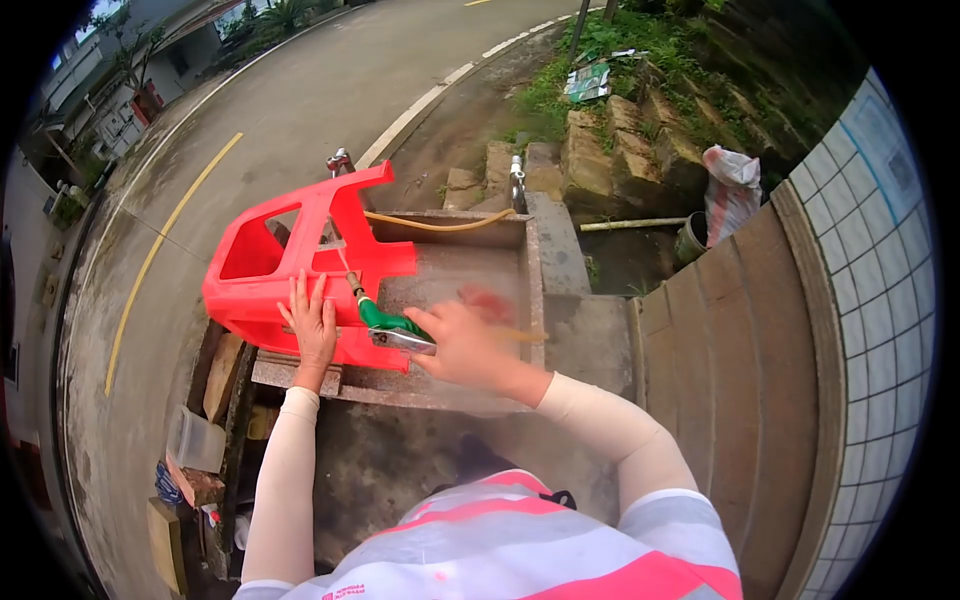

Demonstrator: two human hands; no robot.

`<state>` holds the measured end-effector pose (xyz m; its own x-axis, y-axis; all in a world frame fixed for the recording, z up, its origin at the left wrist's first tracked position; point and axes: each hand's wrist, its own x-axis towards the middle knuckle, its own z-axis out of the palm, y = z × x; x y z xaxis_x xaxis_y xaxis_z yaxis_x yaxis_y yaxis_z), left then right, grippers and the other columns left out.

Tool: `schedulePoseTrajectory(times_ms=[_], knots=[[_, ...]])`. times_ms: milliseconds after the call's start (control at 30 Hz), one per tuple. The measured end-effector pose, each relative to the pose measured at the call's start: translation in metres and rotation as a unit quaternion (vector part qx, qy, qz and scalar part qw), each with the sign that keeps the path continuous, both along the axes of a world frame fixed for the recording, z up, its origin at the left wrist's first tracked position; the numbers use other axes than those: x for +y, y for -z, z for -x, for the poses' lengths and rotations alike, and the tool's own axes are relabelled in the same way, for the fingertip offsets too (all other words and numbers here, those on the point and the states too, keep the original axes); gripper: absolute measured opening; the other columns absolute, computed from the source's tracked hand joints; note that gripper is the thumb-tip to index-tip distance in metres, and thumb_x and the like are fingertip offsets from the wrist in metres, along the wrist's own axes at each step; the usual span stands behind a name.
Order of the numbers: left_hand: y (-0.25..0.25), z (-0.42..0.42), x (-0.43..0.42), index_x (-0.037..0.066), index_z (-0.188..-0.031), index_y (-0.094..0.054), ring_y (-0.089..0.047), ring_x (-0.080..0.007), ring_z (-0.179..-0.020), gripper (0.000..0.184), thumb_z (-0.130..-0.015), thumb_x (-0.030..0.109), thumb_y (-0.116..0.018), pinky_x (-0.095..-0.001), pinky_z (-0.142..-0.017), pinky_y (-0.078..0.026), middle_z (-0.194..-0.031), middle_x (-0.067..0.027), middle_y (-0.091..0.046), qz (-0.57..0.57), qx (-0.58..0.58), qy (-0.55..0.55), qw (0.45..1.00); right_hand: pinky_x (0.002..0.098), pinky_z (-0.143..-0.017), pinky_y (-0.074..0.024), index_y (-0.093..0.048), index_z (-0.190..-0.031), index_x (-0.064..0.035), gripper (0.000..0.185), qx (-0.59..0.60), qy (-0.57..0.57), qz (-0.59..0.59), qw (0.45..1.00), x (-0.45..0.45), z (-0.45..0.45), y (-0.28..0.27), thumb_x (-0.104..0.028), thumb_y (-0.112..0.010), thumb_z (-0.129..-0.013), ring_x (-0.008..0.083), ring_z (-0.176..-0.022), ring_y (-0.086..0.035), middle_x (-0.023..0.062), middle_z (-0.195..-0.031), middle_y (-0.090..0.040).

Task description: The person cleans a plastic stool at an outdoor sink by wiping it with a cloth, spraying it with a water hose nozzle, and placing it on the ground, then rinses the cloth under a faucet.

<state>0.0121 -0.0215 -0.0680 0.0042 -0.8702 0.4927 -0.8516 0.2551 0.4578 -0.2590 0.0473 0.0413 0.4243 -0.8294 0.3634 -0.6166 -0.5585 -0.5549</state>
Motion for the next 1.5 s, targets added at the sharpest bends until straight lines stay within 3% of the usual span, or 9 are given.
schedulePoseTrajectory(times_ms=[200, 433, 567, 700, 833, 900, 1100, 1400, 1500], knots=[[0.039, 0.034, 0.021, 0.001, -0.149, -0.013, -0.008, -0.0369, -0.144, 0.067, -0.098, 0.031, -0.044, -0.0552, -0.112, -0.011, -0.156, -0.0197, -0.008, 0.025, 0.157, -0.161, 0.974, 0.043, -0.078, -0.0461, -0.054, -0.124, -0.0005, 0.06, 0.067, -0.022, -0.017, 0.997, 0.04, -0.02, 0.016, -0.02, -0.073, -0.07, 0.0327, -0.093, -0.051, 0.018, -0.097, -0.054], [0.047, 0.055, 0.046, -0.002, -0.148, -0.012, -0.01, -0.0368, -0.143, 0.074, -0.095, 0.029, -0.053, -0.0436, -0.115, -0.013, -0.153, -0.0256, -0.01, -0.056, 0.267, -0.155, 0.95, 0.0417, -0.069, -0.0459, -0.056, -0.12, -0.0039, 0.056, 0.027, -0.01, 0.026, 0.999, 0.059, 0.02, 0.017, -0.022, -0.073, -0.07, 0.0319, -0.084, -0.053, 0.0148, -0.091, -0.056], [0.045, 0.065, 0.052, -0.002, -0.148, -0.014, -0.013, -0.0363, -0.143, 0.074, -0.093, 0.028, -0.056, -0.0424, -0.115, -0.014, -0.152, -0.0259, -0.015, -0.092, 0.301, -0.135, 0.94, 0.0405, -0.071, -0.0475, -0.055, -0.121, 0.0014, 0.058, 0.003, -0.037, 0.009, 0.999, 0.035, 0.013, 0.011, -0.028, -0.073, -0.075, 0.032, -0.087, -0.051, 0.0159, -0.091, -0.054], [0.068, 0.057, 0.06, -0.002, -0.145, -0.026, -0.031, -0.0394, -0.135, 0.071, -0.089, 0.024, -0.062, -0.0391, -0.11, -0.028, -0.147, -0.0283, -0.026, -0.079, 0.245, -0.11, 0.96, 0.0423, -0.072, -0.0475, -0.056, -0.121, 0.0003, 0.057, 0.022, -0.095, -0.02, 0.995, 0.041, 0.029, 0.038, -0.027, -0.073, -0.074, 0.0321, -0.088, -0.052, 0.0171, -0.092, -0.055], [0.124, 0.033, 0.1, -0.004, -0.128, -0.052, -0.049, -0.0351, -0.122, 0.064, -0.079, 0.034, -0.069, -0.0369, -0.101, -0.039, -0.131, -0.0274, -0.05, -0.281, 0.226, -0.207, 0.91, 0.0465, -0.076, -0.0464, -0.057, -0.118, -0.0036, 0.051, 0.059, -0.118, -0.113, 0.985, 0.038, 0.059, 0.115, -0.024, -0.07, -0.073, 0.036, -0.09, -0.053, 0.0194, -0.094, -0.056], [0.116, 0.04, 0.122, -0.005, -0.13, -0.05, -0.053, -0.0268, -0.12, 0.063, -0.08, 0.028, -0.07, -0.0344, -0.101, -0.04, -0.13, -0.0211, -0.055, -0.399, 0.204, -0.201, 0.871, 0.0474, -0.076, -0.0469, -0.056, -0.116, -0.0081, 0.048, 0.095, -0.113, -0.177, 0.973, 0.021, 0.068, 0.159, -0.021, -0.067, -0.071, 0.0389, -0.092, -0.054, 0.019, -0.095, -0.058], [0.129, 0.051, 0.146, -0.004, -0.132, -0.049, -0.051, -0.0271, -0.123, 0.062, -0.082, 0.028, -0.068, -0.0342, -0.102, -0.039, -0.131, -0.0208, -0.054, -0.443, 0.233, -0.188, 0.845, 0.0511, -0.072, -0.0475, -0.062, -0.108, -0.0084, 0.038, 0.09, -0.215, -0.159, 0.959, 0.002, 0.044, 0.182, -0.025, -0.066, -0.074, 0.0408, -0.079, -0.06, 0.0201, -0.083, -0.064], [0.168, 0.056, 0.127, -0.002, -0.138, -0.041, -0.048, -0.0275, -0.126, 0.063, -0.085, 0.023, -0.064, -0.0327, -0.103, -0.038, -0.136, -0.019, -0.05, -0.43, 0.299, -0.183, 0.832, 0.0286, -0.06, -0.0481, -0.068, -0.11, -0.0117, 0.05, -0.019, -0.097, -0.532, 0.841, -0.092, 0.042, 0.165, -0.044, -0.074, -0.073, 0.0127, -0.069, -0.059, 0.0012, -0.078, -0.065], [0.189, 0.064, 0.111, 0.006, -0.147, -0.028, -0.052, -0.0231, -0.115, 0.074, -0.086, 0.029, -0.065, -0.0417, -0.093, -0.043, -0.13, -0.0108, -0.052, -0.456, 0.436, -0.233, 0.74, 0.0264, -0.048, -0.0396, -0.07, -0.098, -0.0143, 0.035, -0.077, -0.11, -0.577, 0.805, -0.092, 0.028, 0.186, -0.04, -0.074, -0.075, 0.0079, -0.061, -0.053, -0.0027, -0.069, -0.058]])
